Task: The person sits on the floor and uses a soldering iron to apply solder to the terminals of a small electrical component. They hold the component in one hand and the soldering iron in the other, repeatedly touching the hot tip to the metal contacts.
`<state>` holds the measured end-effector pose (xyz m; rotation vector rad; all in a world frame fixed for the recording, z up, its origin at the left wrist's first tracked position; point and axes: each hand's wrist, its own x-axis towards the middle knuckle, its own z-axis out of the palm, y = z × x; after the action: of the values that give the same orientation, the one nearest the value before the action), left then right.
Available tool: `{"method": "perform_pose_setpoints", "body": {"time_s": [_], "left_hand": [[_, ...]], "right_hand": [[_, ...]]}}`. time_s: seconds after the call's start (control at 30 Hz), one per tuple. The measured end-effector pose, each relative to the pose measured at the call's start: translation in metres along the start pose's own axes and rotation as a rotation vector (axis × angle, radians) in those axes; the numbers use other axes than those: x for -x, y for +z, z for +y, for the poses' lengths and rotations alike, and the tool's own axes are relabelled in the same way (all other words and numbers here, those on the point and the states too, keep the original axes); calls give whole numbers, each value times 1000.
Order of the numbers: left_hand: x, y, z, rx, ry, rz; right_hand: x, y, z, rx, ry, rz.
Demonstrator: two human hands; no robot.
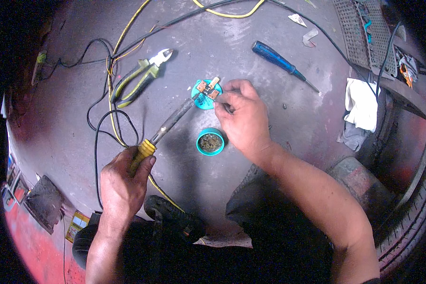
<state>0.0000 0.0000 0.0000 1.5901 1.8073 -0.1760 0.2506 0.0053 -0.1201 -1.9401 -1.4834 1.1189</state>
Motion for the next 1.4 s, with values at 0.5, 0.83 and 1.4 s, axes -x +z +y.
{"method": "perform_pose_setpoints", "body": {"time_s": [0.5,0.83,1.4], "left_hand": [[-4,2,7,-133,43,-35],[-5,5,8,-152,52,-48],[-4,4,9,-135,64,-37]], "right_hand": [[-8,8,1,60,-116,33],[-11,8,1,141,-151,46],[-12,10,5,212,-205,90]]}}
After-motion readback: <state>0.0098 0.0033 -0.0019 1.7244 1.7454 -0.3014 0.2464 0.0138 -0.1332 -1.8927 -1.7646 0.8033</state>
